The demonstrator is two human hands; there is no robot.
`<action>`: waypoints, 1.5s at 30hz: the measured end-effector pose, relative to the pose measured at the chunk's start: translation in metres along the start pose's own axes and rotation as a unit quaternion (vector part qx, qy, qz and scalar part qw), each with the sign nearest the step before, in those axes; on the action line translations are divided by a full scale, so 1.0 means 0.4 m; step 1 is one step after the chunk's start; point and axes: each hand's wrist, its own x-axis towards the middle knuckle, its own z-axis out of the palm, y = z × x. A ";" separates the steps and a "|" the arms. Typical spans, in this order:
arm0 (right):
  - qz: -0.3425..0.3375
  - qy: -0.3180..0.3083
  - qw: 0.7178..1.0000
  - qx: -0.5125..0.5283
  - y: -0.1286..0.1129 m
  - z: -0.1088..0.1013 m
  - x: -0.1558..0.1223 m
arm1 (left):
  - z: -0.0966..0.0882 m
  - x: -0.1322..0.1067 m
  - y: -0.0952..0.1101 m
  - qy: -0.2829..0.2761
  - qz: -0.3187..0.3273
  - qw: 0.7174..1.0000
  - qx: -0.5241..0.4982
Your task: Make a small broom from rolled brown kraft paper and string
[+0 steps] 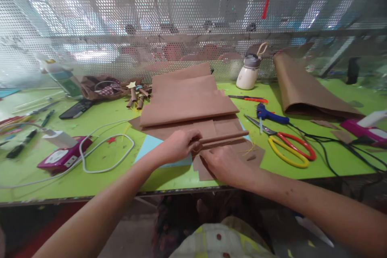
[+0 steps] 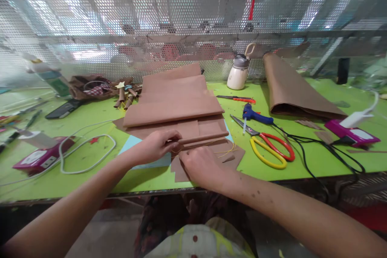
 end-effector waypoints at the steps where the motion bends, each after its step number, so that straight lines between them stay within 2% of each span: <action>1: 0.001 -0.008 1.000 -0.003 0.003 -0.002 -0.001 | 0.001 0.001 -0.002 0.002 -0.001 1.000 0.001; 7: 0.005 -0.040 0.998 -0.058 0.014 -0.051 0.009 | 0.017 -0.007 -0.018 0.026 -0.022 0.999 -0.013; 11: 0.001 -0.103 0.992 -0.071 0.030 -0.088 0.000 | 0.030 -0.014 -0.027 0.037 -0.011 0.999 -0.003; 14: -0.005 -0.124 0.988 -0.090 0.057 -0.087 -0.033 | 0.034 -0.018 -0.028 0.038 -0.004 0.999 0.006; 18: -0.017 -0.102 0.989 -0.108 0.092 -0.078 -0.104 | 0.039 -0.022 -0.020 0.041 -0.002 0.999 0.023; 22: 0.006 -0.110 0.992 -0.066 0.100 -0.103 -0.147 | 0.045 -0.030 -0.005 0.051 -0.008 0.997 0.049; 24: 0.007 -0.080 0.997 -0.016 0.093 -0.116 -0.151 | 0.046 -0.033 0.001 0.044 -0.003 0.997 0.056; 28: -0.025 0.038 0.998 0.040 0.057 -0.105 -0.143 | 0.041 -0.038 0.007 0.037 0.006 0.997 0.070; 32: -0.084 0.040 0.996 0.009 0.016 -0.057 -0.135 | 0.042 -0.040 0.005 0.047 0.004 0.996 0.077; 36: -0.112 0.070 0.991 -0.018 0.007 -0.019 -0.128 | 0.048 -0.039 0.002 0.051 0.006 0.996 0.077; 41: -0.084 0.124 0.988 0.044 0.021 0.016 -0.134 | 0.041 -0.041 0.005 0.068 0.000 0.997 0.030; 45: -0.068 0.146 0.982 0.097 0.034 0.036 -0.145 | 0.027 -0.055 0.009 0.045 0.012 0.999 -0.009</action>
